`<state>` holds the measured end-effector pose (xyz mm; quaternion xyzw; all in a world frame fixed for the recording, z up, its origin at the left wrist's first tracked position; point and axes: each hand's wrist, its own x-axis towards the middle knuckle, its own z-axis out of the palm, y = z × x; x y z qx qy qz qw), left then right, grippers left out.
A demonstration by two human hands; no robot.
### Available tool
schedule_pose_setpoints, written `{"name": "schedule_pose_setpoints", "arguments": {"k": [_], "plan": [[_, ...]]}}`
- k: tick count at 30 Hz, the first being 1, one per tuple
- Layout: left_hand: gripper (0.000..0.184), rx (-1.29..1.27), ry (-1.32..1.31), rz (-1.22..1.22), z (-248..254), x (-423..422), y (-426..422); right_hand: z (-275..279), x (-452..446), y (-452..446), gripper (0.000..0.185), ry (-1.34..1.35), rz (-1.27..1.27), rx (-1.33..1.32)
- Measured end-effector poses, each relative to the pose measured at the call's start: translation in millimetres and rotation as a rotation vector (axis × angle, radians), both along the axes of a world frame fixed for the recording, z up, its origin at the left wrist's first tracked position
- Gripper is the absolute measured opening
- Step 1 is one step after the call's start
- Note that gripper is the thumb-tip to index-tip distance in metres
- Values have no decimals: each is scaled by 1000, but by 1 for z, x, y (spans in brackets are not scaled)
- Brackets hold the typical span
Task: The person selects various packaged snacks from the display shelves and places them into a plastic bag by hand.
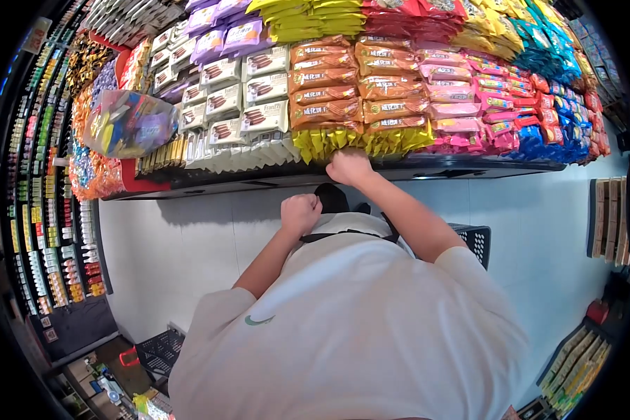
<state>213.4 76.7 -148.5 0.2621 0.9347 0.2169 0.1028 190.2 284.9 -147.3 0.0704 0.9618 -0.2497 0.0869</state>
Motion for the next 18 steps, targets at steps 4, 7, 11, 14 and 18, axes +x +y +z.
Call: {"name": "schedule_pose_setpoints", "arguments": {"k": [4,7,11,14,18], "plan": [[21,-49,-7,69,-4,2,-21,9,17,-9,27,-58,200,-29],[21,-53,-48,84,-15,6,-29,3,-7,-17,27,14,103,0],[21,-24,-29,53,-18,6,-33,11,8,-24,25,12,100,-54],[21,-20,-46,39,-14,-5,-32,15,11,-35,24,-11,189,-18],[20,44,-62,56,-12,-13,-45,6,-10,-39,26,-15,31,-62]]}}
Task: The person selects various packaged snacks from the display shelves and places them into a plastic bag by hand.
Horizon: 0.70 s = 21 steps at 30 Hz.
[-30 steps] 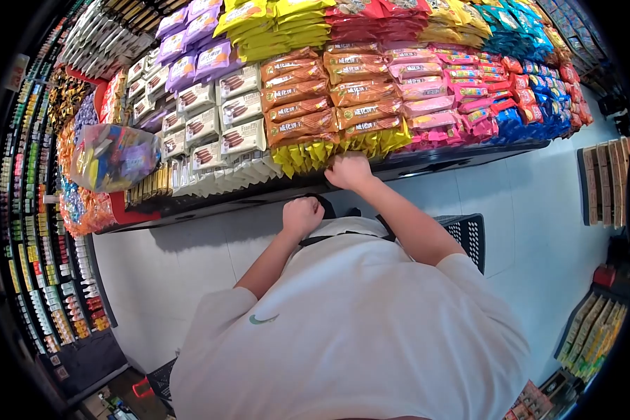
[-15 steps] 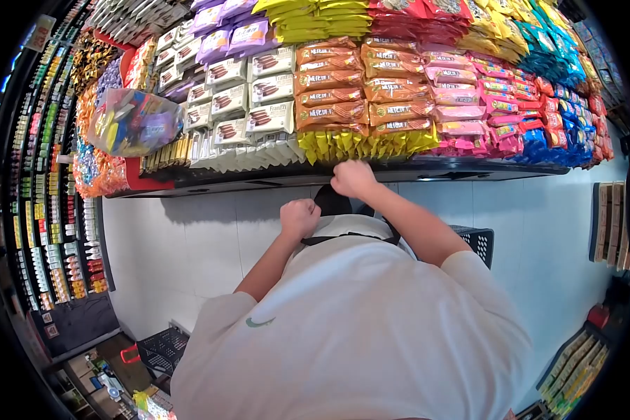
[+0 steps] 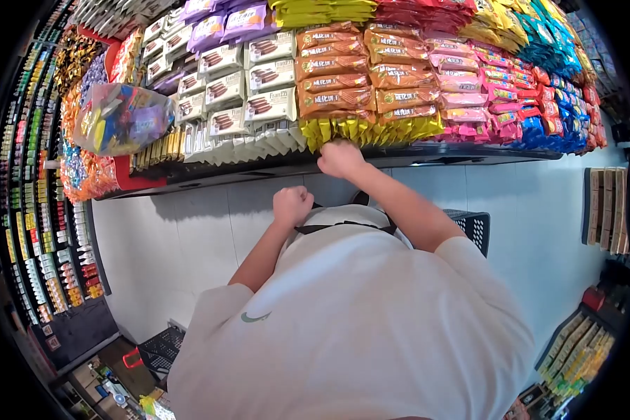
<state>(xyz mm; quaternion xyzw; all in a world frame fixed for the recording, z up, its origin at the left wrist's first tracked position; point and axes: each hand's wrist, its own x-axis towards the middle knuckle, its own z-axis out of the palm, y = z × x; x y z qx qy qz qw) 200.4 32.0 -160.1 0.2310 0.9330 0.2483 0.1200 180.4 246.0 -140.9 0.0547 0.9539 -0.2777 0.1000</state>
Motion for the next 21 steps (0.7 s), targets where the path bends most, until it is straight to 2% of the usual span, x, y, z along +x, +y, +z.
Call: {"name": "schedule_pose_setpoints", "arguments": {"k": [2,4,6,8,12,13,14,16,17,19,21], "plan": [[20,-13,24,-11,-1,-12,-5,11,13,-6,27,-5,139,104],[20,12,20,23,-3,-18,-15,16,18,-13,27,18,166,91],[20,12,1,4,-7,-21,-30,15,9,-17,26,-9,135,111],[19,29,-3,2,-6,-24,-40,1,-9,-9,25,45,-31,107],[22,88,-8,3,2,-39,-59,38,18,-37,26,-33,172,191],[23,134,-3,-15,12,-42,-61,47,30,-47,17,192,180,111],[25,174,-5,-32,22,-41,-66,56,34,-52,17,177,183,118],[26,221,-17,-75,35,-45,-72,111,35,-66,15,697,380,-142],[27,266,-2,-122,42,-54,-72,134,32,-73,15,695,377,-130],[28,356,27,-174,60,-64,-72,174,29,-88,27,1012,542,-166],[30,444,58,-236,80,-74,-70,199,25,-103,28,1074,577,-168]]}}
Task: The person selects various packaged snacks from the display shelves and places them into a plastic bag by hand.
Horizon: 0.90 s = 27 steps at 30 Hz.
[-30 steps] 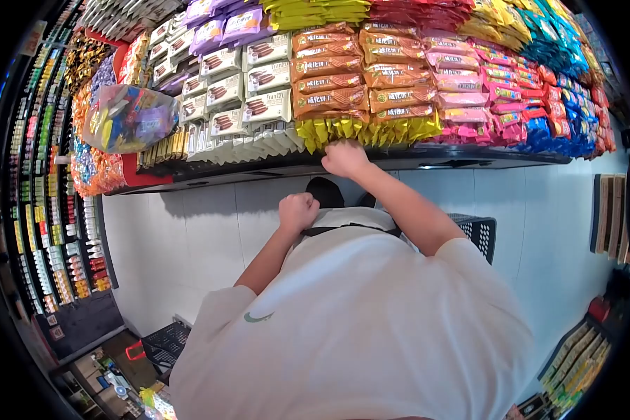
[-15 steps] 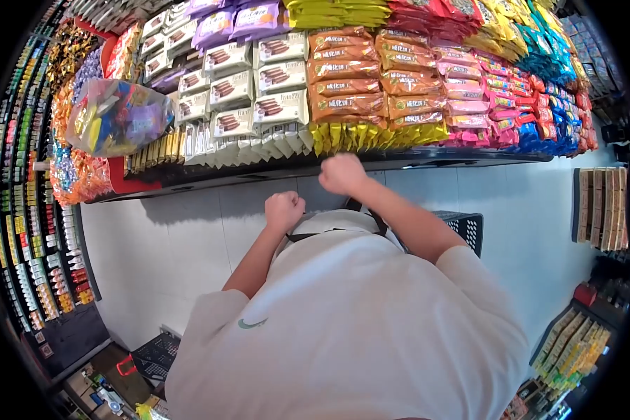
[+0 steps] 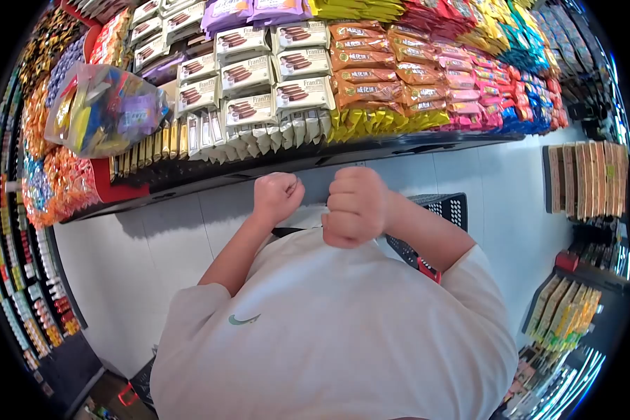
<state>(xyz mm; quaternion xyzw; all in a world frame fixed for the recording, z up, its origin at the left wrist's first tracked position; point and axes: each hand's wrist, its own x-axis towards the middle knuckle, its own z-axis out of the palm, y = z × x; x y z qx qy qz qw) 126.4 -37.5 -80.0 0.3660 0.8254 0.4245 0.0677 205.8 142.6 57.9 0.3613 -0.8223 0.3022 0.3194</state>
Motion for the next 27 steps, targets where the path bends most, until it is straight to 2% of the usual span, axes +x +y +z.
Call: {"name": "schedule_pose_setpoints", "arguments": {"k": [2,5,11,18,21,23,24,25,26,27], "plan": [[40,196,47,-72,20,-9,1,14,-1,-14,30,67,29,-11],[44,306,75,-159,44,-18,0,24,0,-32,28,120,-21,-4],[41,354,75,-296,63,-29,-18,20,-1,-60,25,185,-140,-23],[42,399,52,-317,71,-34,-34,23,-4,-76,25,171,-161,-17],[32,389,-40,-282,84,-36,-46,31,-4,-78,24,148,-143,11],[12,731,-258,-338,115,-33,-50,33,-7,-79,23,119,-131,53],[12,728,-260,-333,130,-33,-54,32,-9,-80,22,131,-113,59],[12,735,-92,-420,146,-34,-57,31,-11,-82,21,141,-95,63],[24,739,79,-504,157,-35,-59,31,-13,-85,21,139,-89,61],[24,739,81,-497,162,-35,-61,30,-17,-89,25,191,-76,35]]}}
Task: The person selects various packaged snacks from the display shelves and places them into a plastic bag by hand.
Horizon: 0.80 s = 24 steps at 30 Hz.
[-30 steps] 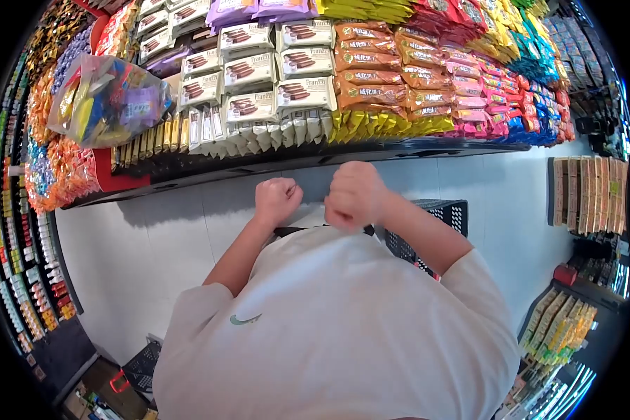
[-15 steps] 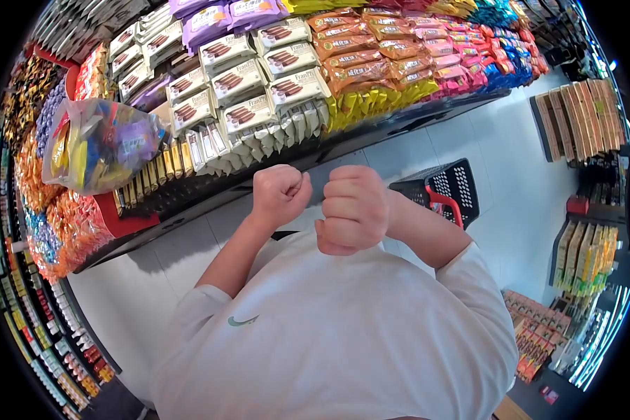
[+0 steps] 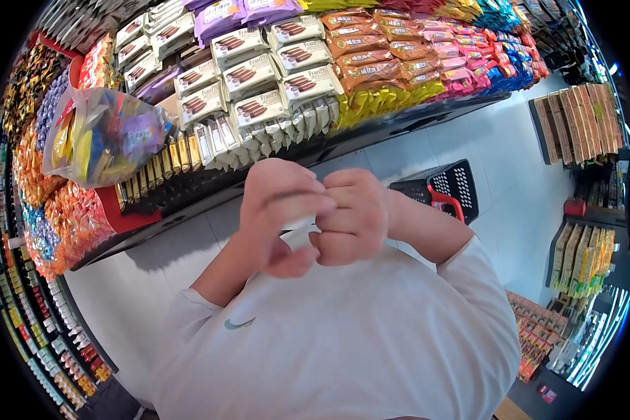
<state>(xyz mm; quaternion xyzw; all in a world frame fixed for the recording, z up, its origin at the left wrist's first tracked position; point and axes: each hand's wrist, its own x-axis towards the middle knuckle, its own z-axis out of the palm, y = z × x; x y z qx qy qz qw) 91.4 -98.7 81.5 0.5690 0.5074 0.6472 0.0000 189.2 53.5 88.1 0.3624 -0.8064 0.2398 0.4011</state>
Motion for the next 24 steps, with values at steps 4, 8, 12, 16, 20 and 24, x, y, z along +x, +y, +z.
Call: {"name": "schedule_pose_setpoints", "arguments": {"k": [4,8,12,16,20,24], "plan": [[40,39,286,19,6,3,-6,5,-4,-12,26,48,47,-41],[37,127,299,72,8,7,-8,11,-10,-18,23,71,74,-80],[37,134,326,79,9,4,-13,19,-12,-20,22,41,100,-23],[37,148,345,75,9,0,-15,25,-17,-21,20,41,113,10],[38,171,332,81,7,-1,-15,26,-19,-20,18,21,120,55],[38,176,334,79,6,-2,-14,27,-21,-22,12,-4,129,59]]}}
